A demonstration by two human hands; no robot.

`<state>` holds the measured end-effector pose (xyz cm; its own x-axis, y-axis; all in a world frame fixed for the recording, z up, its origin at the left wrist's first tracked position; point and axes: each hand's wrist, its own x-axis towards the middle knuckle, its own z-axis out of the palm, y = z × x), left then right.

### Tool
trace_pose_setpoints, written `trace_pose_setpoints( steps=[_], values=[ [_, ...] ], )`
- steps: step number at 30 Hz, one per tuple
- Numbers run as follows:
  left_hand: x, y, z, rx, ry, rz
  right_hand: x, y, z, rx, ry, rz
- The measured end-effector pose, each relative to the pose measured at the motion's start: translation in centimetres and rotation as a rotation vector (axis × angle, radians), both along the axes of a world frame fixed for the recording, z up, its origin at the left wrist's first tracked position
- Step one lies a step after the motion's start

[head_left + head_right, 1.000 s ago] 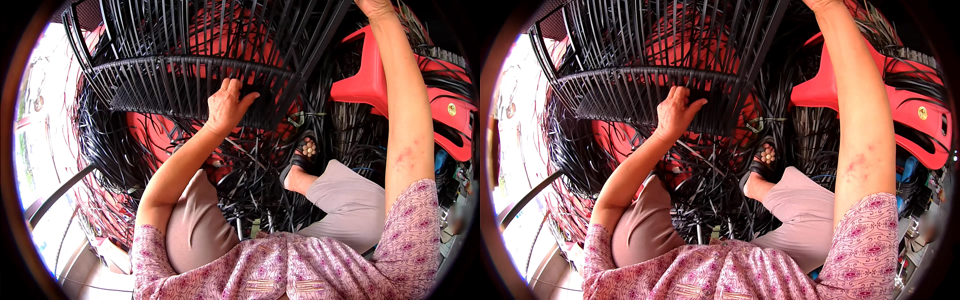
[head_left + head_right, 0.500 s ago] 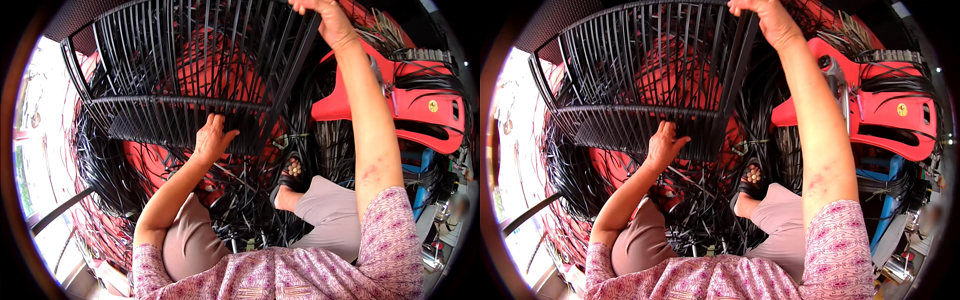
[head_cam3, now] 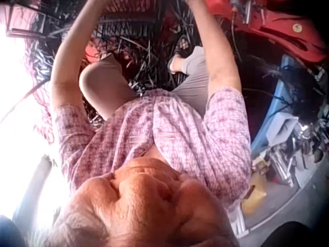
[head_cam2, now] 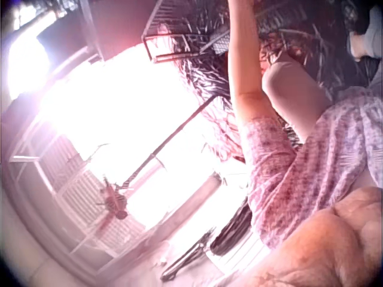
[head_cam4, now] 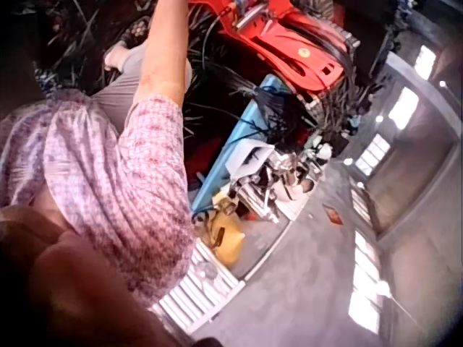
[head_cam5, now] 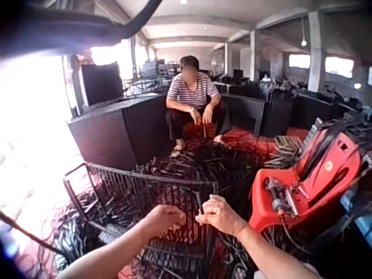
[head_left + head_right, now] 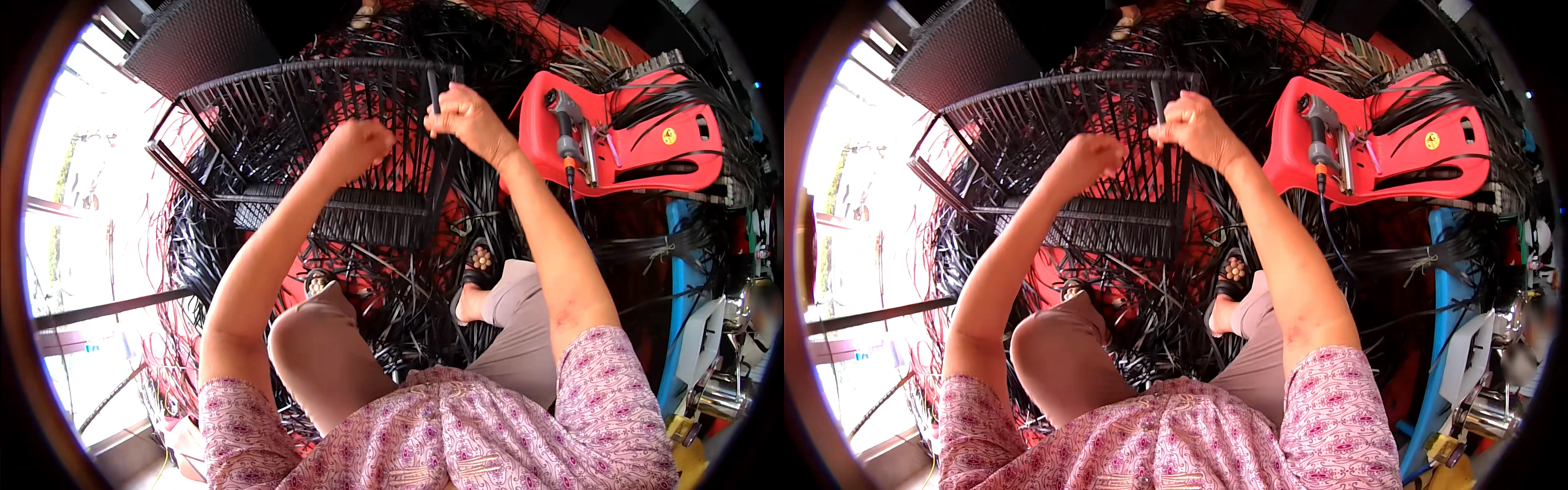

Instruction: The person weaves black synthetic strips around a metal furniture frame by hand and secures them using a heat gun.

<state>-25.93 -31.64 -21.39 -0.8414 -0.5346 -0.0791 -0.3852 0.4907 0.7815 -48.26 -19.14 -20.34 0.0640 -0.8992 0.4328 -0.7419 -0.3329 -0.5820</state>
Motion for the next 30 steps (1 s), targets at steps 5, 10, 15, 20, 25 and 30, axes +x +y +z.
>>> trace_pose_setpoints(
  steps=[5,10,15,20,25,30],
  values=[
    [-2.3,4.7,1.1,0.556,0.097,0.025,5.1,5.8,-2.0,-0.246,0.227,-0.041],
    [-2.1,3.0,-12.4,0.605,0.174,0.07,10.1,8.7,-2.8,-0.159,0.213,0.014],
    [-2.4,8.9,-3.4,1.004,0.3,0.138,10.3,10.7,-1.3,-0.007,0.103,-0.035],
    [-1.6,10.8,0.0,0.714,0.066,0.204,12.8,13.7,-0.8,-0.185,0.234,-0.103],
    [-2.8,13.0,1.0,0.61,-0.002,0.208,15.7,19.1,0.0,-0.254,0.125,-0.178],
    [-2.3,13.8,2.2,0.652,-0.01,0.249,15.5,22.0,-1.5,0.012,-0.416,-0.328]
  ],
)
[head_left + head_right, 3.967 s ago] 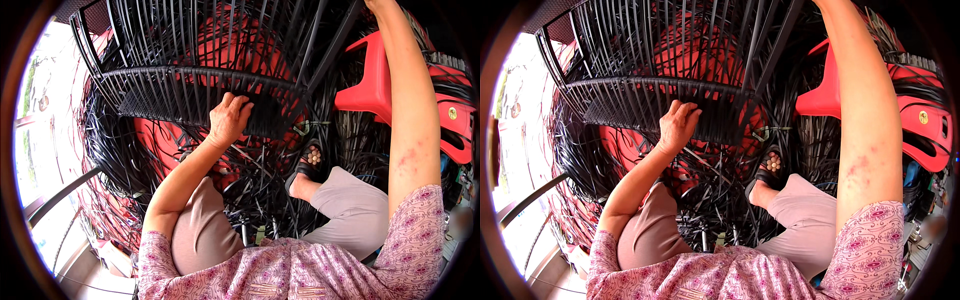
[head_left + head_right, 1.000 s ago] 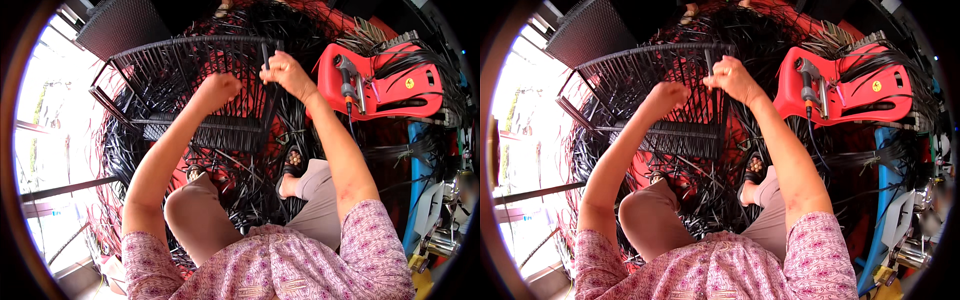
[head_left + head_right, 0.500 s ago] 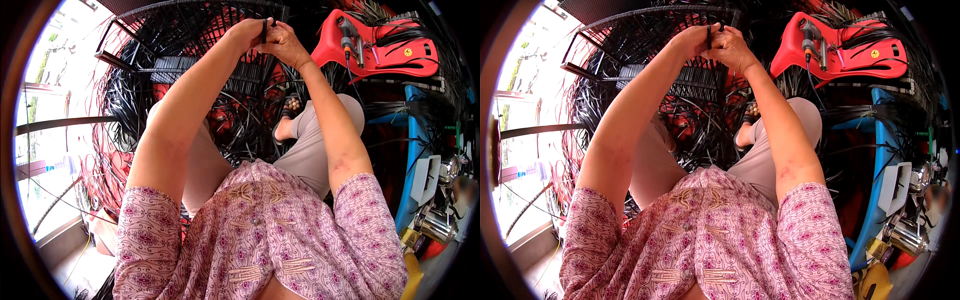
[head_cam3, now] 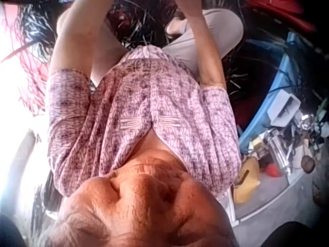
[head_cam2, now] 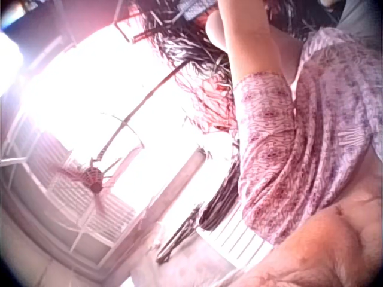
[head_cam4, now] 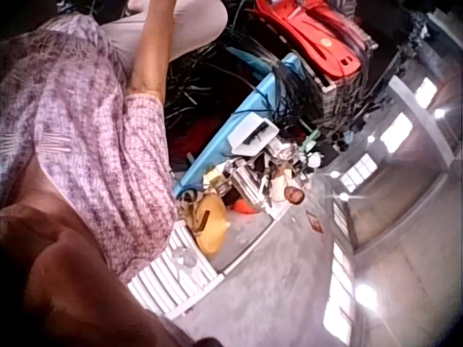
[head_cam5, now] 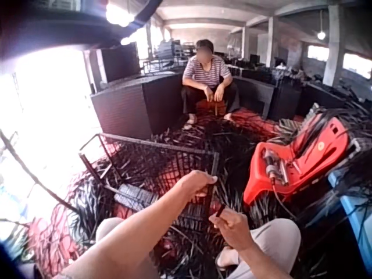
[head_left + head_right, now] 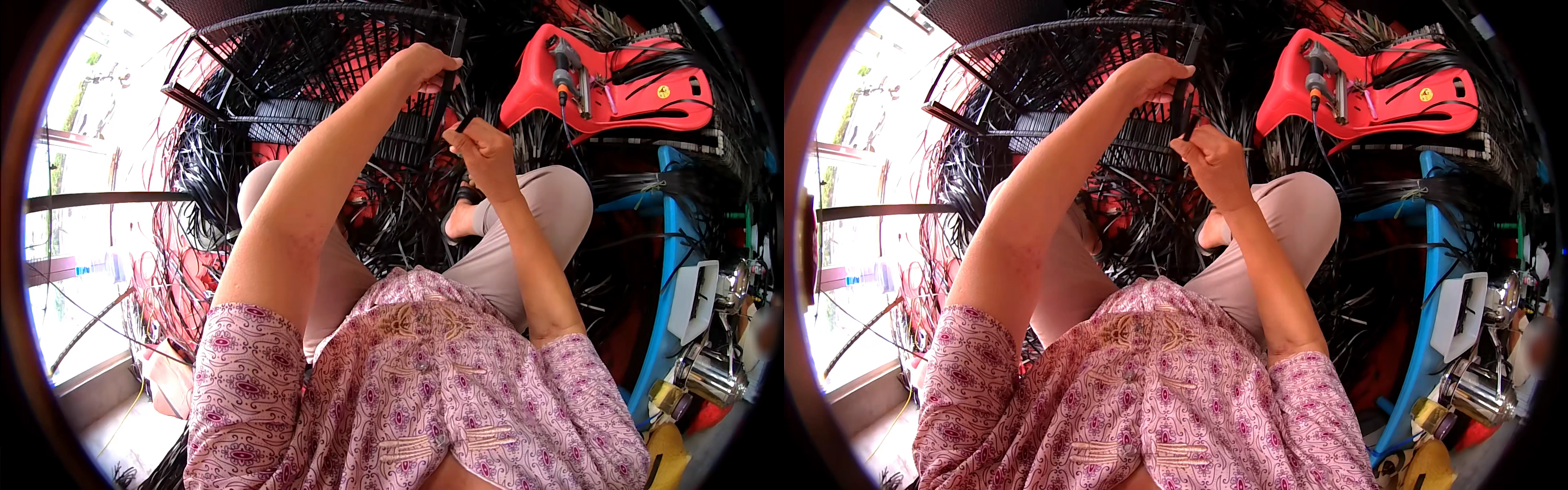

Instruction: The person weaves black synthetic strips around a metal furniture frame by hand and secures them using a heat gun.

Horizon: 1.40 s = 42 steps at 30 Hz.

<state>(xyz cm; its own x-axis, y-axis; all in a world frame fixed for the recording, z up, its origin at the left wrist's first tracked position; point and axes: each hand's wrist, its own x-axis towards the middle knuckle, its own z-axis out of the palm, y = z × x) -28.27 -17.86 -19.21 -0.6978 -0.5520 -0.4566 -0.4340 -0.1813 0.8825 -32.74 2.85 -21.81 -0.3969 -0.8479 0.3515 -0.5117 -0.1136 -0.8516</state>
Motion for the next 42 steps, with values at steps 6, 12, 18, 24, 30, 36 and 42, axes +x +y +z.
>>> trace_pose_setpoints(
  steps=[6,12,18,24,30,36,42],
  values=[
    [-0.5,-0.8,-1.5,0.005,-0.009,0.124,-0.7,-0.9,-0.1,0.03,-0.041,-0.025],
    [-0.5,-1.7,-3.0,0.153,-0.002,0.147,-1.3,-3.4,1.0,-0.049,-0.121,-0.055],
    [0.0,-0.9,-2.3,0.292,0.045,0.165,-2.6,-5.1,1.1,-0.022,0.138,-0.073],
    [0.7,-0.6,-3.5,0.449,0.3,0.189,-3.6,-6.2,1.8,-0.088,0.157,-0.046],
    [0.2,-0.6,-3.9,0.501,0.361,0.169,-3.5,-6.7,3.0,0.074,-0.056,-0.01],
    [0.5,0.0,-3.0,0.454,0.327,0.212,-3.8,-7.0,2.1,0.041,-0.21,0.006],
    [0.5,0.7,-2.4,0.377,0.249,0.284,-3.9,-6.8,2.5,0.062,-0.288,-0.001]
  ],
)
